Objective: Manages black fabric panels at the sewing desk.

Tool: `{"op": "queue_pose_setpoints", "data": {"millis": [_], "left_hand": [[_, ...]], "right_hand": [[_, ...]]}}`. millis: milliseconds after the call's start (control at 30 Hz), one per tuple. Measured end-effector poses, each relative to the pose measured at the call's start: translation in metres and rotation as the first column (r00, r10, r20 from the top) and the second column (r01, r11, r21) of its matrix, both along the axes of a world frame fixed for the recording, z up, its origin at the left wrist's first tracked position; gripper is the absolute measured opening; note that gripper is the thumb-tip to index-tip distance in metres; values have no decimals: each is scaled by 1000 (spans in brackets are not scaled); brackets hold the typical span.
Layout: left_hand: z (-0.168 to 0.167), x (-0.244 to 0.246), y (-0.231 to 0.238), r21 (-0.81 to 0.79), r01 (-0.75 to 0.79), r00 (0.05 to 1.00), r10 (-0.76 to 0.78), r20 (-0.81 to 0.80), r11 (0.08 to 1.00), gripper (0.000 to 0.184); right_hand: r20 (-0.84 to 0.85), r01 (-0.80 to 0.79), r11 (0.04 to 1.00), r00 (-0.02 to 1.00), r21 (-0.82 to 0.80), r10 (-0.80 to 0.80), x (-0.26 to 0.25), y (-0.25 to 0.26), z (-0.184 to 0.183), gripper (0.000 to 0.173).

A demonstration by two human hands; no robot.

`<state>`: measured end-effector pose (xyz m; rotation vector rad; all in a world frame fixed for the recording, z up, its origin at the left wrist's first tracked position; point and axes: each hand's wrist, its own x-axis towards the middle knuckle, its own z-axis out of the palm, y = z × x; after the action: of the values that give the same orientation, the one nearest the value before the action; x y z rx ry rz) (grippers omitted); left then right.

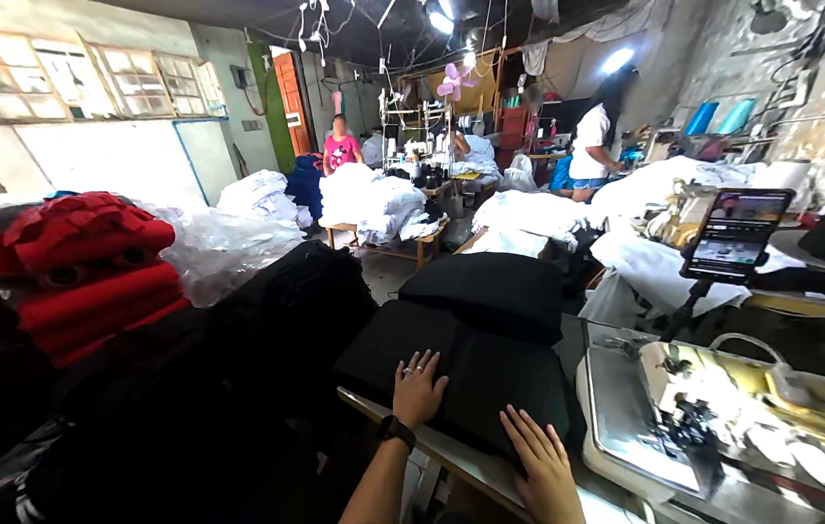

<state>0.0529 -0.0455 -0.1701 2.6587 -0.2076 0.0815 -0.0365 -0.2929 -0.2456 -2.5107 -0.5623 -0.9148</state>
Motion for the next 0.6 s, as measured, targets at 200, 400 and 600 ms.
{"op": "queue_pose_setpoints", "data": {"millis": [200,400,600], "left_hand": [[-8,-14,0,-8,-32,999,32,26,999,57],[-26,-35,0,-93,-75,983,89,159,993,53],[-32,-39,0,-114,-83,974,104,201,990,52]], "right_hand": [[-5,-25,998,1000,55,25,-5,-1,-6,57],[-81,-97,977,990,188,114,-16,-8,0,50],[-63,-90,977,993,193,104,-13,-8,-9,50]]}}
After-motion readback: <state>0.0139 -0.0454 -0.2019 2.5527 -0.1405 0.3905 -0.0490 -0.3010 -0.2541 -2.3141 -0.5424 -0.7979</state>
